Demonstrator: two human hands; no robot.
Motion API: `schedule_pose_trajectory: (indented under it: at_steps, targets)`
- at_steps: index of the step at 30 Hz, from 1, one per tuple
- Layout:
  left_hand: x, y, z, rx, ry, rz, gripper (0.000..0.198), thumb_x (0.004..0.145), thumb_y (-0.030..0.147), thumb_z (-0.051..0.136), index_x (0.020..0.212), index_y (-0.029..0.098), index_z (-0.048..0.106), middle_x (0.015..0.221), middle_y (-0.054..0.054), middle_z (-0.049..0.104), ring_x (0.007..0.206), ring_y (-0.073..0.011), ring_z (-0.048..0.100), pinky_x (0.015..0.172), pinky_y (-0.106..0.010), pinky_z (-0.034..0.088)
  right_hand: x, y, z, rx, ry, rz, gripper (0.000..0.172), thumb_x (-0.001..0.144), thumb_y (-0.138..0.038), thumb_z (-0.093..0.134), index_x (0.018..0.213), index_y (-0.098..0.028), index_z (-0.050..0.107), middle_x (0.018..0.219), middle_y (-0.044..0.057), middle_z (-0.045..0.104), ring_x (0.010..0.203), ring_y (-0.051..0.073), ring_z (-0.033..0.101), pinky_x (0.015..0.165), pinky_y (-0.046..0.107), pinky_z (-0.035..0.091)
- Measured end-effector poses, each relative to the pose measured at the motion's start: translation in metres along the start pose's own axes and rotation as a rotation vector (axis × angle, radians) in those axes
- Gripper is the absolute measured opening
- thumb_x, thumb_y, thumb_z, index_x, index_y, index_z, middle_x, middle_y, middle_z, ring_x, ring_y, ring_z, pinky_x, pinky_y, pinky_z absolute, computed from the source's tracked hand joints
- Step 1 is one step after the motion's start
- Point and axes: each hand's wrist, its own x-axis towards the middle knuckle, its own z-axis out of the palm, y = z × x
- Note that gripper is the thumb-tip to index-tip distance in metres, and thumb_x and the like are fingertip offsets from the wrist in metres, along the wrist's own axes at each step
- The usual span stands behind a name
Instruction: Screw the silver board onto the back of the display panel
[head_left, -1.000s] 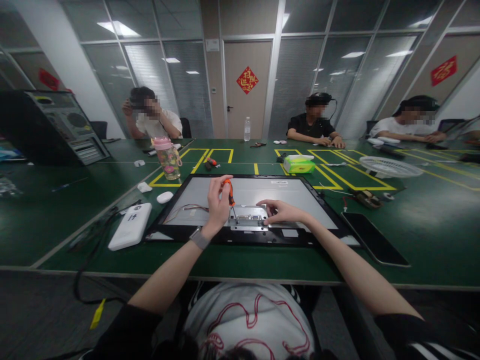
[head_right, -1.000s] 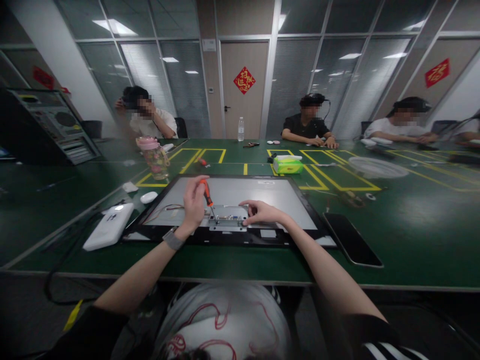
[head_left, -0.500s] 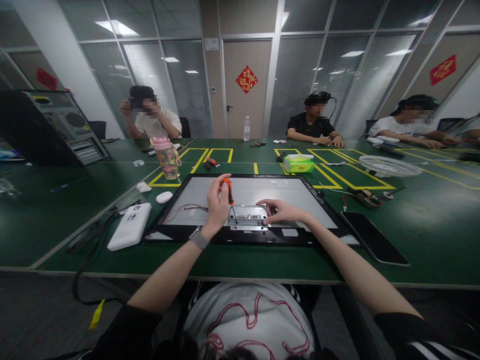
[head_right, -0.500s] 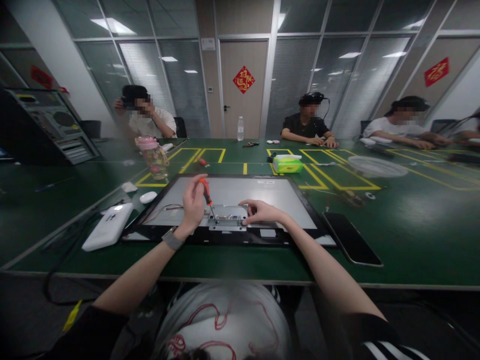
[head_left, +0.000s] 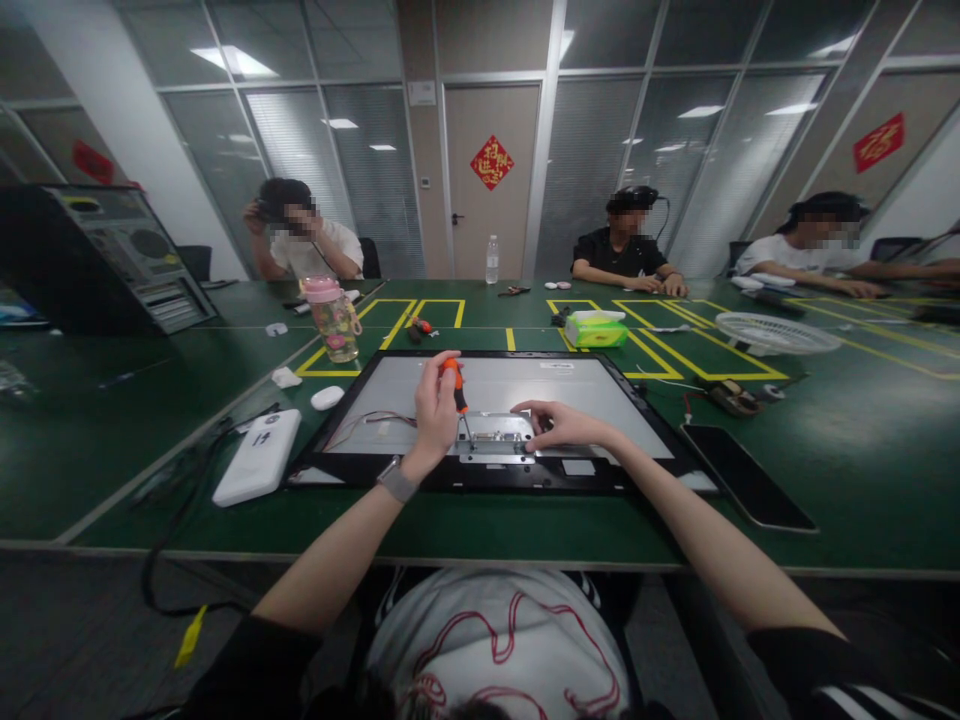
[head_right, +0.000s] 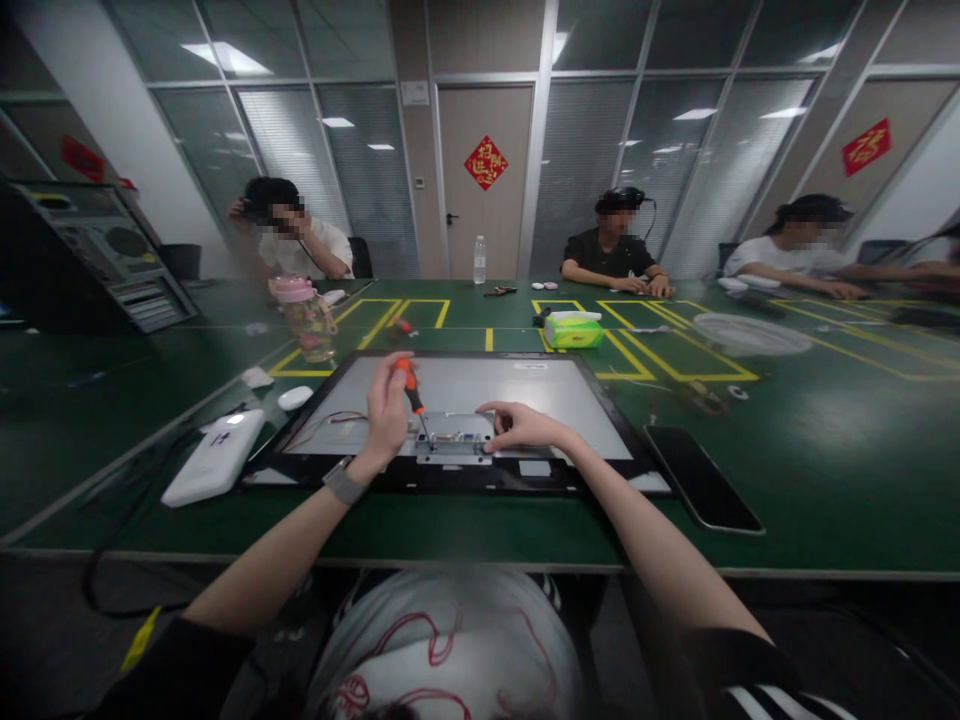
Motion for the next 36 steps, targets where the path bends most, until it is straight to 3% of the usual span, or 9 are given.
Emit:
schedule_pose_trajectory:
  at_steps: [6,17,24,31,36]
  targets:
    - [-0.001,0.0012,0.0015,-0.077,-0.035,-0.054,0.028,0.094,0.038,0.042,0.112,0.022,0.056,0.089,-0.004,0.059,0.076,-0.0129,0.057,0.069,-0.025,0.049,-0.0001,0.0001,-0.0003,-0.008,-0.005,-0.001,0.078,0.066,-0.046,0.077,0.131,-0.015,0.05,0.073,-0.003,0.053,0.069,0.015,0.052,0.065,0.027,0.038]
    - [-0.0002,0.0022,-0.0003,-0.063,-0.028,-0.027,0.03,0.096,0.035,0.037,0.112,0.022,0.057,0.089,-0.004,0.06,0.082,-0.0143,0.058,0.071,-0.026,0.048,-0.0005,-0.001,-0.0004,0.013,-0.007,0.003,0.079,0.064,-0.047,0.077,0.131,-0.014,0.05,0.072,-0.003,0.051,0.07,0.015,0.052,0.066,0.027,0.038]
    - [-0.0003,0.0048,0.0001,-0.019,-0.014,-0.013,0.025,0.093,0.035,0.047,0.111,0.021,0.057,0.078,0.0,0.052,0.065,-0.0105,0.05,0.06,-0.021,0.043,-0.0007,-0.0025,0.0,0.01,-0.008,0.012,0.077,0.066,-0.047,0.076,0.13,-0.014,0.05,0.071,-0.003,0.051,0.069,0.015,0.051,0.065,0.027,0.038]
    - [-0.0006,0.0029,-0.0005,0.012,0.001,-0.012,0.03,0.096,0.032,0.035,0.11,0.019,0.058,0.086,-0.003,0.06,0.078,-0.0132,0.056,0.073,-0.024,0.046,0.0017,0.0045,0.0007,0.02,-0.008,-0.003,0.08,0.064,-0.046,0.077,0.131,-0.013,0.049,0.071,-0.004,0.051,0.067,0.014,0.051,0.063,0.026,0.037]
    - [-0.0007,0.0011,0.0,-0.012,-0.007,-0.029,0.03,0.095,0.036,0.039,0.113,0.02,0.057,0.089,-0.003,0.062,0.079,-0.0135,0.058,0.073,-0.025,0.048,0.0014,0.0047,0.0005,0.021,-0.008,-0.004,0.08,0.064,-0.047,0.077,0.131,-0.014,0.05,0.072,-0.003,0.052,0.069,0.015,0.052,0.064,0.026,0.038]
